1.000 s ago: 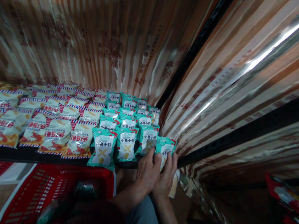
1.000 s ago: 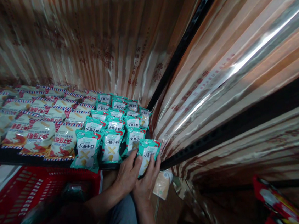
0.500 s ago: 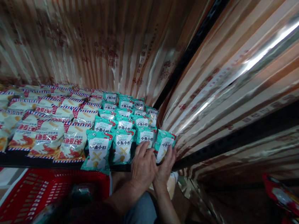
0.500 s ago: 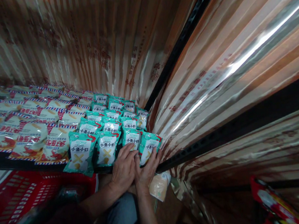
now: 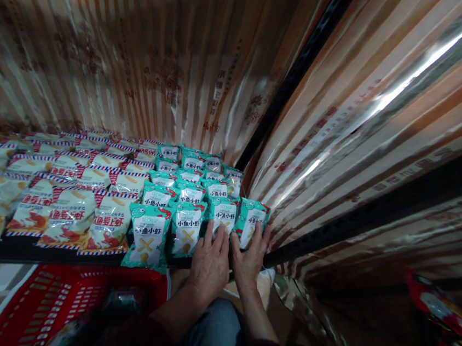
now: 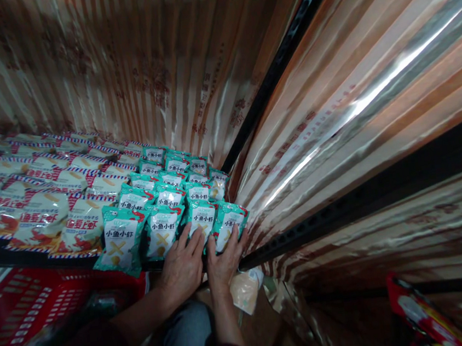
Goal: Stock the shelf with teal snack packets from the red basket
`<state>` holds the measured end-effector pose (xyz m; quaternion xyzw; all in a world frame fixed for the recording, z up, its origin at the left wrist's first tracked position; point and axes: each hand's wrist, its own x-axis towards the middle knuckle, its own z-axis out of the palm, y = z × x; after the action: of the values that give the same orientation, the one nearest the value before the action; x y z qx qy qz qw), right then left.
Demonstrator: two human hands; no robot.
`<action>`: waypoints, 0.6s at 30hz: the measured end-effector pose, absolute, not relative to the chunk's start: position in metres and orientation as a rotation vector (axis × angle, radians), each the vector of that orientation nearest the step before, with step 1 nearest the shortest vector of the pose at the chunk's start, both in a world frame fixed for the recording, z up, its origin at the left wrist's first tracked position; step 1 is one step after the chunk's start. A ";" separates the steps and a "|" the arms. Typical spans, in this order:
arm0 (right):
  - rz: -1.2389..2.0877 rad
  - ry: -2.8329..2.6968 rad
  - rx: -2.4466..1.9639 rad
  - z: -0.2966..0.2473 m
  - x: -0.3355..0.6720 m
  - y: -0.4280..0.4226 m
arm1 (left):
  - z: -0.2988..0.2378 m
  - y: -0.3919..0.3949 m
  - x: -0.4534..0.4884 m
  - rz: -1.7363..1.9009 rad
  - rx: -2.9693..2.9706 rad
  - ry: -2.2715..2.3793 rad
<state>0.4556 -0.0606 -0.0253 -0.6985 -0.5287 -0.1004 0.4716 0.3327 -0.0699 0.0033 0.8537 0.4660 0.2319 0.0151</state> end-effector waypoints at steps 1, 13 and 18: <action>-0.245 -1.299 -1.711 -0.025 0.456 -0.061 | 0.002 -0.071 0.332 0.707 2.662 1.443; -0.215 -1.428 -1.675 -0.029 0.459 -0.059 | 0.007 -0.075 0.337 0.833 2.583 1.552; -0.168 -1.517 -1.632 -0.031 0.461 -0.058 | 0.007 -0.070 0.339 0.921 2.633 1.545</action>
<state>0.4605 -0.0580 -0.0308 -0.6565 -0.6103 -0.0678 0.4380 0.3386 -0.0699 0.0072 0.8256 0.4844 0.2886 -0.0236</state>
